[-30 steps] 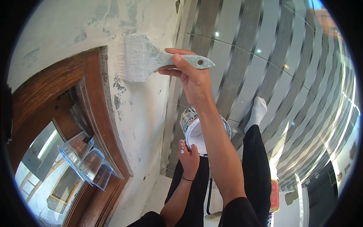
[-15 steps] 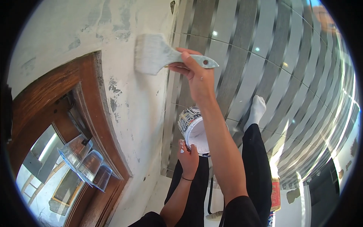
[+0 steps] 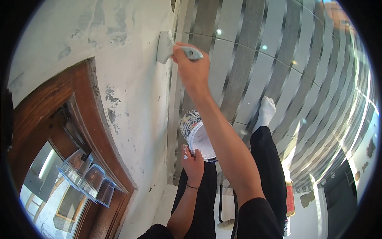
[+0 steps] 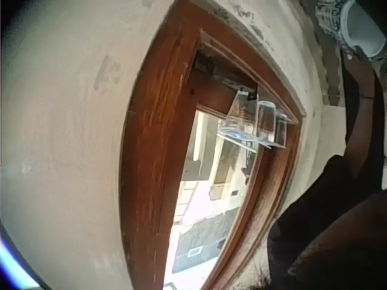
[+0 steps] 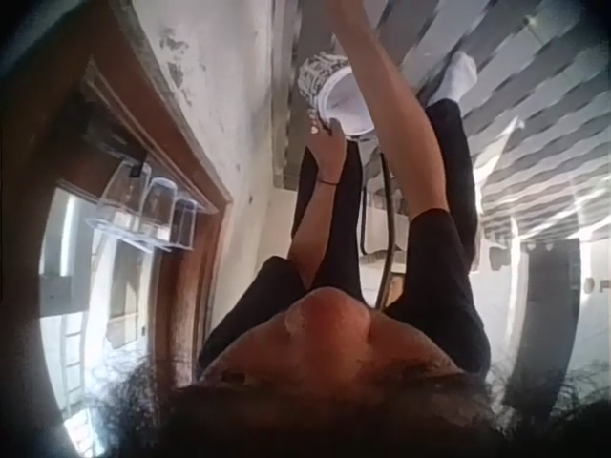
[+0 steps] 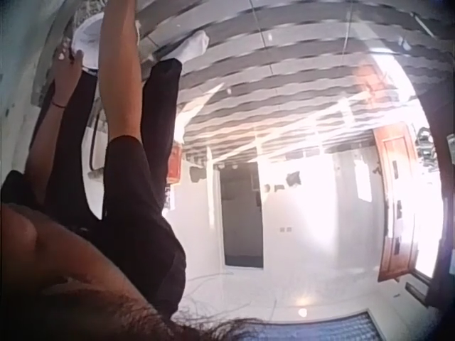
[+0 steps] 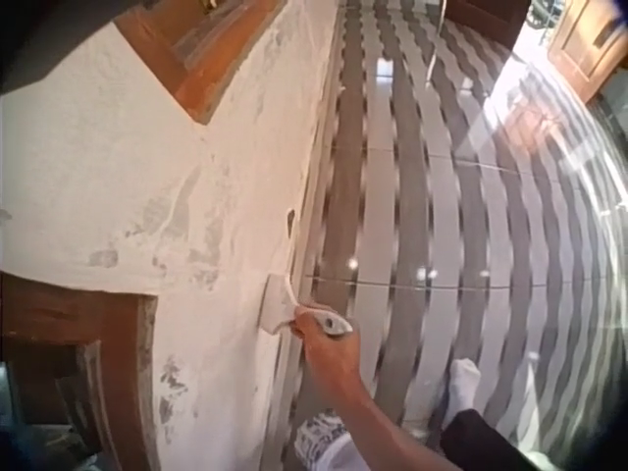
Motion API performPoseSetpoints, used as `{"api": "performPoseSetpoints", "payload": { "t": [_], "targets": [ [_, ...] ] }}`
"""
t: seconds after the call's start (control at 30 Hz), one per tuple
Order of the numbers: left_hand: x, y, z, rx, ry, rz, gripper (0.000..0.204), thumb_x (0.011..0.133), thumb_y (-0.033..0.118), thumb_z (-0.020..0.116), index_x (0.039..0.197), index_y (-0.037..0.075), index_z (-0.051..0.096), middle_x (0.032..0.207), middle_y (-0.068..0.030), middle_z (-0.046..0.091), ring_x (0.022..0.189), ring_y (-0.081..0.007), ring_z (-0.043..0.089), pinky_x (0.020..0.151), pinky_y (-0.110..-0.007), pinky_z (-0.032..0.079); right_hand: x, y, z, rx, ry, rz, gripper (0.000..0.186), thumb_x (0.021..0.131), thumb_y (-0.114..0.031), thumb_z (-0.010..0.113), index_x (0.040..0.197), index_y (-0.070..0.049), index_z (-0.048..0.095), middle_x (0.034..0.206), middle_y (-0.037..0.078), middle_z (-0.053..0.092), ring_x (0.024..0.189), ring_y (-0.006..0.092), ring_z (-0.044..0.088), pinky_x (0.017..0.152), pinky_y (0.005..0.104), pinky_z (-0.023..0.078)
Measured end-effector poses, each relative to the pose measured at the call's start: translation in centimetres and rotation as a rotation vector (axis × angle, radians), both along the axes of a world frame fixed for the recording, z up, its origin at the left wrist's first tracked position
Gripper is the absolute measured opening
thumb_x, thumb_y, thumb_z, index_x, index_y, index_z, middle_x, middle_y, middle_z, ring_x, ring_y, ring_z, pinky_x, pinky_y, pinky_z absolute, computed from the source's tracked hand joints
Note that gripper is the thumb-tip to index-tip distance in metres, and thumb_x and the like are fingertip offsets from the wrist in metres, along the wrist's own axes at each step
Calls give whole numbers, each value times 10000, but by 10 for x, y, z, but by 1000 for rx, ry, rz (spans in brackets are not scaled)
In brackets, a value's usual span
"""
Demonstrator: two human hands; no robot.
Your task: Painting a wall around a window frame with white paint using a brush.
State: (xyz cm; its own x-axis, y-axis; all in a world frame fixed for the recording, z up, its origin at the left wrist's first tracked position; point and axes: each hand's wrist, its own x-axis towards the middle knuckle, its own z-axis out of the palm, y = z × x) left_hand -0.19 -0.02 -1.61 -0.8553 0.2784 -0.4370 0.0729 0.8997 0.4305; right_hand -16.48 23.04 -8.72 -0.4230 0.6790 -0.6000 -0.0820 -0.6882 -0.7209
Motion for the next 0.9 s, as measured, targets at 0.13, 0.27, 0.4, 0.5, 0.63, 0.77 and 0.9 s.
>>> {"api": "performPoseSetpoints", "payload": {
  "t": [0.13,0.27,0.4,0.5,0.63,0.77,0.9],
  "targets": [
    [-10,-4,4,-62,-178,88,409,869,75,586,1167,-192,498,1062,-341,601,909,-466,624,798,-439,522,13,-6,10,-79,41,-36,308,897,-159,686,1096,75,669,955,134,701,828,168,692,820,280,569],
    [-12,11,10,-26,-132,62,374,867,60,584,1139,-184,505,1021,-324,603,884,-460,624,782,-435,520,25,-3,-6,-85,-51,-36,314,891,-153,691,1100,80,664,967,138,701,856,175,693,835,282,565],
    [-7,7,4,-24,-181,76,379,865,62,589,1144,-182,507,1044,-325,601,928,-459,619,806,-432,516,13,-15,7,-88,13,-5,326,886,-146,697,1131,66,663,962,133,704,900,174,686,855,284,557],
    [-8,7,2,-8,2,-27,256,863,47,573,1043,-126,516,935,-280,593,834,-426,612,733,-431,501,19,-17,41,-35,74,46,330,899,-134,680,1156,69,648,1010,147,699,924,202,689,889,318,557],
    [-14,10,3,38,52,10,121,859,29,551,941,-53,515,776,-218,574,674,-385,594,615,-416,482,23,7,71,-54,266,53,334,904,-118,664,1171,80,633,1058,167,694,921,236,700,901,364,569],
    [-11,21,2,40,26,-6,105,859,25,546,928,-44,507,748,-208,563,643,-378,585,588,-404,477,26,44,42,-17,224,-99,332,889,-109,669,1159,82,639,1033,164,700,897,227,704,876,355,578],
    [-8,23,0,61,18,4,98,858,18,546,922,-42,502,757,-210,562,645,-373,587,588,-409,475,4,62,13,149,4,-17,283,852,-120,683,1054,77,683,908,133,707,813,176,692,780,283,557]
  ]
}}
